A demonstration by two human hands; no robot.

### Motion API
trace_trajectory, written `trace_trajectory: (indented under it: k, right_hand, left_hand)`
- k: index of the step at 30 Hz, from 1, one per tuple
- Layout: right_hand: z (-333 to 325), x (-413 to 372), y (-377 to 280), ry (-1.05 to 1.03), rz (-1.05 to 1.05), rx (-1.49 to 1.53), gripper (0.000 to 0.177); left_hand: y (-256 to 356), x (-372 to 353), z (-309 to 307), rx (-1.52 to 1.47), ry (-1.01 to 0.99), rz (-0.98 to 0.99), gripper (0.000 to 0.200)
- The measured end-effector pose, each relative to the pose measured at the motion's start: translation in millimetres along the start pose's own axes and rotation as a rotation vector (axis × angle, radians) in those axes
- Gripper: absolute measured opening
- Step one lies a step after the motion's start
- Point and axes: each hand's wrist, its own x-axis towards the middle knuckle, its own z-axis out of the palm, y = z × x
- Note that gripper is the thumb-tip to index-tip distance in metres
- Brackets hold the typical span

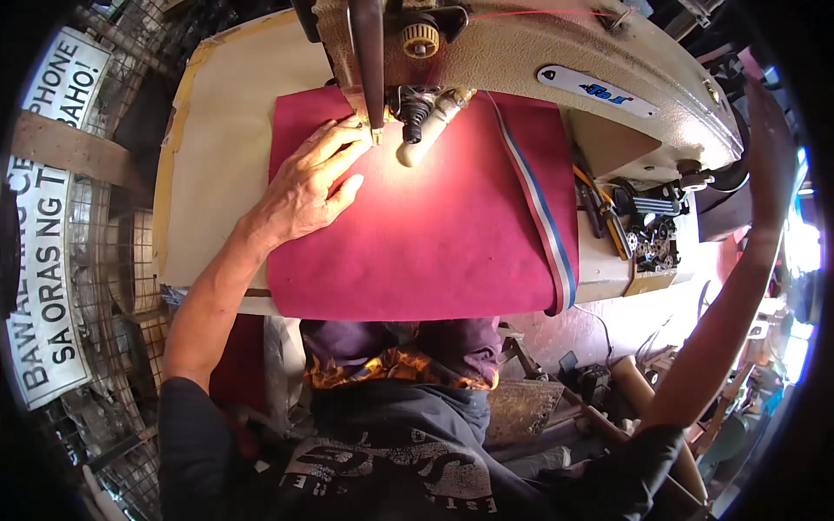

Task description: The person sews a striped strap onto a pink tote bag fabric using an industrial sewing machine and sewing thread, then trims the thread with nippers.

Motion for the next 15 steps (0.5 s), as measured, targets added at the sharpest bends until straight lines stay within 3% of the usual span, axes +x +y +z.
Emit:
trace_trajectory:
  k: [3, 5, 8, 11, 15]
  right_hand:
    - [73, 41, 82, -0.192, 0.259, -0.044, 0.042]
    - [113, 41, 134, -0.33, 0.067, 0.037, 0.041]
    - [100, 35, 115, -0.449, -0.001, 0.204, 0.04]
    - [79, 12, 131, -0.36, -0.276, -0.061, 0.041]
    - [112, -128, 170, 0.101, -0.009, 0.114, 0.046]
  left_hand:
    - [-2, 1, -1, -0.012, 0.011, -0.026, 0.039]
    - [-2, 0, -1, -0.068, -0.002, -0.056, 0.041]
    - [2, -2, 3, -0.057, 0.067, -0.152, 0.046]
    - [-5, 1, 4, 0.038, -0.033, -0.075, 0.051]
    - [-10, 0, 7, 0.066, -0.041, -0.074, 0.051]
